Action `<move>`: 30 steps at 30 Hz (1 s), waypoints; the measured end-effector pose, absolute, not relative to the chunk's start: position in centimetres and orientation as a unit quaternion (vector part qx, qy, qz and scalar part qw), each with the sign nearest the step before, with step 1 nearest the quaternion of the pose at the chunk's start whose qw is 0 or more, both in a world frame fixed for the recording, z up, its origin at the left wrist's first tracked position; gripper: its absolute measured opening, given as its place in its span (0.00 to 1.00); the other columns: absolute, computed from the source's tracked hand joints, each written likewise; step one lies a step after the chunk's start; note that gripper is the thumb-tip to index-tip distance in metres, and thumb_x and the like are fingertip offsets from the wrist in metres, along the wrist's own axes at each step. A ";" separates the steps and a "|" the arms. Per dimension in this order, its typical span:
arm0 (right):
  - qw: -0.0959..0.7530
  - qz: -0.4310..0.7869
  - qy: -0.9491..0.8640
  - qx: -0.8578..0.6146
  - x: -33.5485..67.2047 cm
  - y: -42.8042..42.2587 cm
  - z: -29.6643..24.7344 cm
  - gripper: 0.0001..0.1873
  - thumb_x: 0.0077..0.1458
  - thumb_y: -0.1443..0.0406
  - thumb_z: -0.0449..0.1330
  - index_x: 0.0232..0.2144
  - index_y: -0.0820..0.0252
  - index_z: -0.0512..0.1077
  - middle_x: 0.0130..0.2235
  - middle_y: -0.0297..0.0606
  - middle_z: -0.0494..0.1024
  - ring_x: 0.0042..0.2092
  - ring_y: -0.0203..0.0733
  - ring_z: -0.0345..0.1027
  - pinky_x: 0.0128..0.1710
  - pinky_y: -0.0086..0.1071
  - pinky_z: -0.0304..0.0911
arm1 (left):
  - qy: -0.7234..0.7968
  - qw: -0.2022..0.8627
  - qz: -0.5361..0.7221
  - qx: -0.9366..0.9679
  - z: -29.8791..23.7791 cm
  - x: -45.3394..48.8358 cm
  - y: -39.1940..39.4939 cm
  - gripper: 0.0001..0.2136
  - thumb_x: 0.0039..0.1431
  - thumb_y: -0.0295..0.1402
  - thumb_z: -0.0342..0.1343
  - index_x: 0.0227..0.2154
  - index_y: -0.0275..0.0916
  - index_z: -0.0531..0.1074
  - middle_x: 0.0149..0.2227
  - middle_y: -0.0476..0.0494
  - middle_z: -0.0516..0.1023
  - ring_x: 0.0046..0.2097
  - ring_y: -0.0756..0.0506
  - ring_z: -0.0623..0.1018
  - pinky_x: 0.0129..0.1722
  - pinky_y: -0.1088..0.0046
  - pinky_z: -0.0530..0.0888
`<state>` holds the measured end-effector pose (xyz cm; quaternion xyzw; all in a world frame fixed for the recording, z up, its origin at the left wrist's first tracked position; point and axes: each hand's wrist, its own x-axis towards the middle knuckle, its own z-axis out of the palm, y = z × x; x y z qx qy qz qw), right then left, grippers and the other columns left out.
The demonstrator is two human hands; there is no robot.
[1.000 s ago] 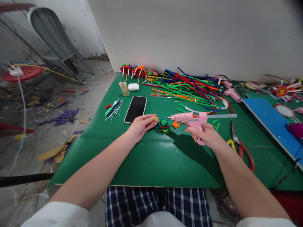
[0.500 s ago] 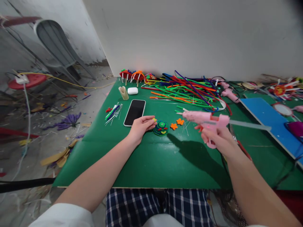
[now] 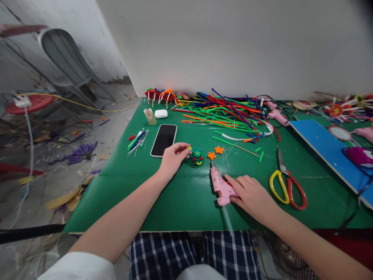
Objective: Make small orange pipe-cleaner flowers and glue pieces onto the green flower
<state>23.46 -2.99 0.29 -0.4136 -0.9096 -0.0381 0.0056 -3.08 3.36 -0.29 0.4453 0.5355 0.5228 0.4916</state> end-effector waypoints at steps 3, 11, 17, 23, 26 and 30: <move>0.009 0.005 -0.915 -0.403 24.3 -2.7 1.8 0.30 0.48 0.56 0.59 0.52 0.62 0.62 0.41 0.44 0.72 0.41 0.47 0.64 0.38 0.40 0.64 | 0.539 0.474 0.522 0.461 -0.5 -3.2 3.4 0.12 0.46 0.33 0.59 0.35 0.36 0.72 0.32 0.47 0.75 0.33 0.50 0.76 0.38 0.71 0.73; 0.196 0.119 -0.882 -0.411 19.0 2.3 7.5 0.12 0.56 0.61 0.52 0.40 0.56 0.71 0.38 0.37 0.76 0.41 0.41 0.67 0.40 0.34 0.63 | 0.554 0.350 0.500 0.566 0.3 -2.8 2.3 0.16 0.50 0.31 0.55 0.44 0.41 0.70 0.34 0.47 0.76 0.36 0.50 0.76 0.40 0.74 0.72; 0.207 0.131 -0.889 -0.387 13.3 5.5 6.0 0.10 0.55 0.64 0.54 0.38 0.58 0.73 0.36 0.37 0.77 0.39 0.41 0.68 0.39 0.33 0.61 | 0.551 0.334 0.497 0.581 1.1 -2.5 1.7 0.19 0.50 0.30 0.55 0.47 0.43 0.68 0.35 0.48 0.77 0.37 0.49 0.76 0.41 0.75 0.72; 0.179 0.103 -0.902 -0.380 12.5 6.0 4.8 0.09 0.55 0.65 0.54 0.34 0.59 0.74 0.33 0.37 0.78 0.37 0.40 0.68 0.36 0.31 0.59 | 0.550 0.314 0.490 0.599 1.1 -2.6 1.7 0.17 0.51 0.30 0.54 0.46 0.44 0.68 0.36 0.48 0.77 0.37 0.50 0.75 0.41 0.75 0.72; 0.187 0.124 -0.898 -0.379 12.6 6.3 4.7 0.08 0.54 0.65 0.54 0.33 0.58 0.73 0.33 0.35 0.77 0.36 0.38 0.68 0.35 0.30 0.59 | 0.550 0.332 0.498 0.583 1.2 -2.6 1.6 0.17 0.50 0.30 0.55 0.45 0.44 0.69 0.35 0.48 0.77 0.37 0.49 0.75 0.42 0.74 0.71; 0.192 0.109 -0.893 -0.393 13.0 7.2 4.3 0.08 0.54 0.64 0.54 0.32 0.59 0.73 0.33 0.35 0.77 0.36 0.38 0.68 0.35 0.30 0.58 | 0.551 0.347 0.497 0.573 1.2 -2.8 1.8 0.17 0.50 0.29 0.55 0.45 0.44 0.70 0.34 0.48 0.77 0.36 0.49 0.75 0.41 0.74 0.70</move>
